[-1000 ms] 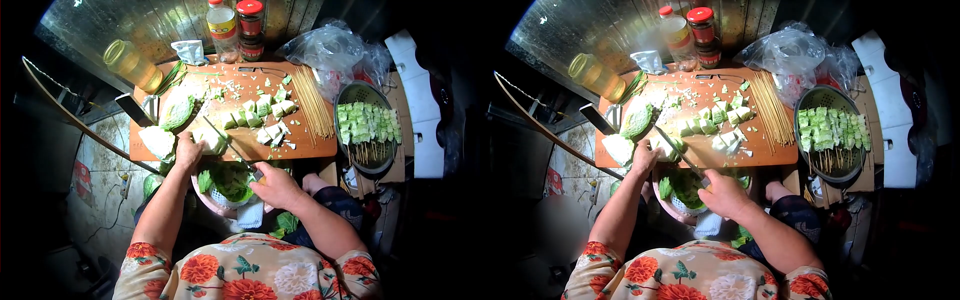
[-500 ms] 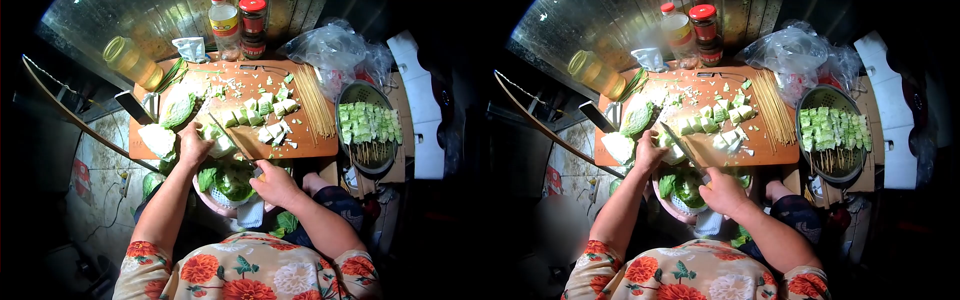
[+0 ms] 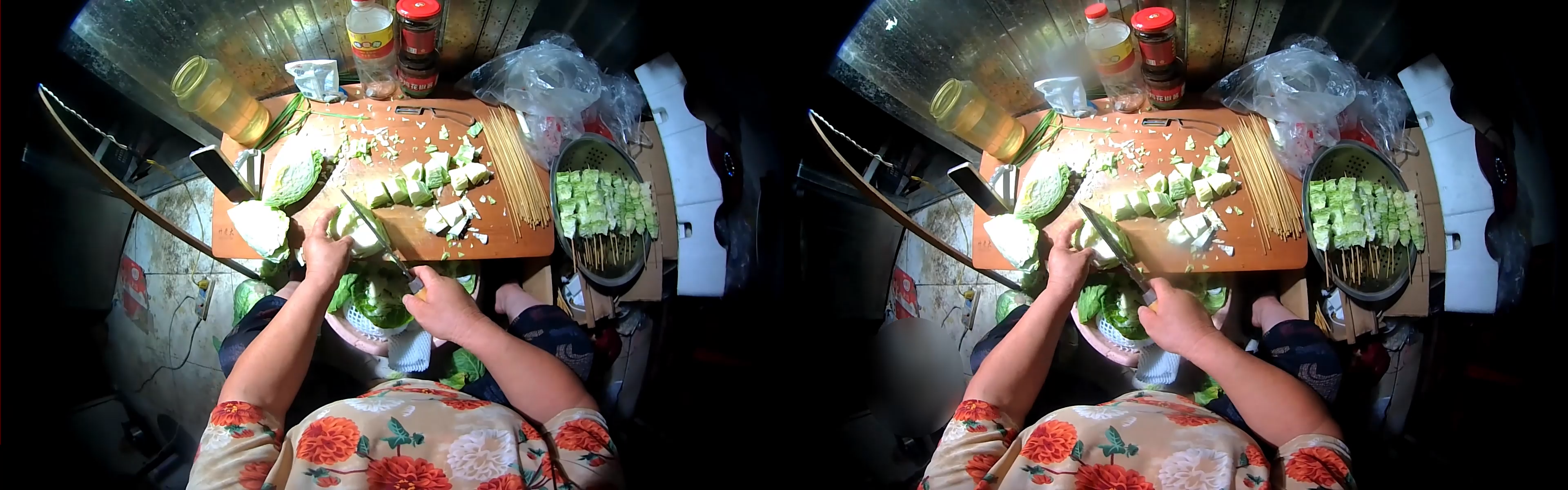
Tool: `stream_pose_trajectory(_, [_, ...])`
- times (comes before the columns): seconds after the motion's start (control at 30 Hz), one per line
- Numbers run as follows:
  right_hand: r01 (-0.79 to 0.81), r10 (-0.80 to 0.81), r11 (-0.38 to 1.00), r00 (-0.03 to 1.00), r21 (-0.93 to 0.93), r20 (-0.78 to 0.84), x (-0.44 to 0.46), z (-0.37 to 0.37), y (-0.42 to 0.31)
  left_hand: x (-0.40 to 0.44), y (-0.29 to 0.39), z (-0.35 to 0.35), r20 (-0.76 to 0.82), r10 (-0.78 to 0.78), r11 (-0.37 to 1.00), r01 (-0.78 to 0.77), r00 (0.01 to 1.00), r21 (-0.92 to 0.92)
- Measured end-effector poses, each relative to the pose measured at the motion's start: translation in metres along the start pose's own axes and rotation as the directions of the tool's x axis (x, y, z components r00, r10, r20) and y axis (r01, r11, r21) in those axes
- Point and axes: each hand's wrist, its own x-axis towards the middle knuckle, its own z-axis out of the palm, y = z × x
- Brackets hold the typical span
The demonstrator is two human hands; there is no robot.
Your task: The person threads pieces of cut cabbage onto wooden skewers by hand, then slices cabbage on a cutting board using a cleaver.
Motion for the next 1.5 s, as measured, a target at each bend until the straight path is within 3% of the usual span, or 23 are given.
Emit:
stream_pose_trajectory(0.1, [0.012,-0.012,1.000,1.000,-0.012,-0.014,-0.002,0.000,0.001,0.005,-0.013,0.005,0.040,0.007,0.999,-0.005,0.999,-0.040])
stream_pose_trajectory(0.27, [0.067,-0.067,0.998,0.996,0.007,-0.054,-0.012,0.000,-0.006,0.005,-0.002,0.000,0.031,-0.178,0.976,0.181,0.983,-0.117])
stream_pose_trajectory(0.4, [0.049,-0.050,0.998,0.998,0.026,0.031,-0.015,0.003,-0.008,0.006,-0.002,0.001,0.027,-0.165,0.978,0.167,0.986,-0.125])
stream_pose_trajectory(0.57, [0.024,-0.024,1.000,0.998,0.001,0.049,-0.015,0.006,-0.007,0.000,0.019,-0.002,0.065,-0.224,0.936,0.233,0.972,-0.263])
stream_pose_trajectory(0.9, [-0.004,0.007,0.999,0.998,-0.032,0.069,-0.011,0.006,-0.005,0.009,0.012,-0.002,0.077,-0.196,0.952,0.208,0.978,-0.225])
stream_pose_trajectory(1.17, [0.046,-0.041,0.998,0.995,-0.043,0.096,0.004,0.004,-0.003,0.013,0.018,-0.002,0.089,-0.268,0.952,0.278,0.959,-0.130])
stream_pose_trajectory(1.5, [-0.071,0.079,0.996,0.976,-0.046,0.205,0.022,-0.008,-0.020,0.024,0.008,0.007,0.086,-0.279,0.945,0.289,0.956,-0.152])
